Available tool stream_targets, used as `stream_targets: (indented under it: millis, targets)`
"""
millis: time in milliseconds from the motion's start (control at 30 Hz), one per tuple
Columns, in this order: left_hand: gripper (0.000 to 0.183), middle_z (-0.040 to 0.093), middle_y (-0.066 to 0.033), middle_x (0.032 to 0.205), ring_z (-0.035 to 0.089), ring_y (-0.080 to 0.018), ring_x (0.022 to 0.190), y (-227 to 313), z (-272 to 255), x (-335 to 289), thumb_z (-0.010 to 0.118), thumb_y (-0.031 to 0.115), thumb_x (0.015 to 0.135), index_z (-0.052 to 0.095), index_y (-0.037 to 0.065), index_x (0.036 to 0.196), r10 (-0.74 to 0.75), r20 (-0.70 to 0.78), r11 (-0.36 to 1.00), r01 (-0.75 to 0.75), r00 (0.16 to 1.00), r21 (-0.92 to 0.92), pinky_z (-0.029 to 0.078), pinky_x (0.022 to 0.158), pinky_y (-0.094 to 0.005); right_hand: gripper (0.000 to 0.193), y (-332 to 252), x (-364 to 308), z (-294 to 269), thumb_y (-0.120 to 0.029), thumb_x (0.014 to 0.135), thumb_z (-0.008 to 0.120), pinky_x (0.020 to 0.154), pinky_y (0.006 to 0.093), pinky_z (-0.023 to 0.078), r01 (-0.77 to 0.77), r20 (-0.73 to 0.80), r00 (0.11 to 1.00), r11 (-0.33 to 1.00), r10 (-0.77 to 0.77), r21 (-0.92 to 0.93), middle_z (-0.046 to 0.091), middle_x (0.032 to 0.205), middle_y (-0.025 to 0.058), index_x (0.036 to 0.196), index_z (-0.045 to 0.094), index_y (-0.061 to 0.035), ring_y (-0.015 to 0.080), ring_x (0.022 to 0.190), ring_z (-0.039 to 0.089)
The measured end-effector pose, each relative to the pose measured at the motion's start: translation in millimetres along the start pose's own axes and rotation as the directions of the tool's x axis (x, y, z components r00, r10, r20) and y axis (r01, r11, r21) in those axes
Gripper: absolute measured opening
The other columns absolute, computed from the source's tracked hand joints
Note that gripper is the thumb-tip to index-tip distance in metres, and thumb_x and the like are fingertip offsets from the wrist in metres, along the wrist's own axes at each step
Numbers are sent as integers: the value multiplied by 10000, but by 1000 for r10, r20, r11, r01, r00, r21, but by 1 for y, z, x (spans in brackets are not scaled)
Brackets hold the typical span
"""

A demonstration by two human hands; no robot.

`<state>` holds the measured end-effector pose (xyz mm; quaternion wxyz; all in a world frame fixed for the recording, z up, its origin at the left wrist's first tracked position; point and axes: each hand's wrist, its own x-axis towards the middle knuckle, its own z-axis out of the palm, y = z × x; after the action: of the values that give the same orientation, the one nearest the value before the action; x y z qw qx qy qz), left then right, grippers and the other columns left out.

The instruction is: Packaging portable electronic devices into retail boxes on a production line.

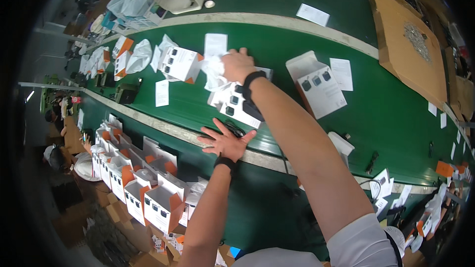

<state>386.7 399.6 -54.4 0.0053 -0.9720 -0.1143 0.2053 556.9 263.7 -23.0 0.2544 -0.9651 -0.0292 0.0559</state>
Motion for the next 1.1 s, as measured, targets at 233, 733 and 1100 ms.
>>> stream_targets:
  millis: [233,733,1100]
  targets:
    - [1408,-74,-351,1480,-67,-616,1317,1,13,3,544,909,483,-42,126,1495,-32,56,999,31,998,17,101,972,-756,219,23,-34,-13,-77,711,612,841,445,501,-116,-320,907,892,275,437,639,962,238,924,634,-31,419,937,609]
    - [796,421,-297,1335,397,-404,1273,52,-19,-171,751,287,719,377,-95,1309,457,-298,624,-541,838,-564,332,1057,-423,293,147,-359,-97,43,703,509,802,438,509,-638,-371,671,755,642,152,656,919,213,911,693,-52,396,880,628]
    - [968,459,-220,1209,525,-317,1117,80,58,-194,869,115,538,349,13,1347,708,-29,380,-416,705,-826,475,931,-379,253,78,-406,-83,23,636,575,779,437,501,-200,-547,730,893,410,403,625,987,170,874,659,-6,378,869,605]
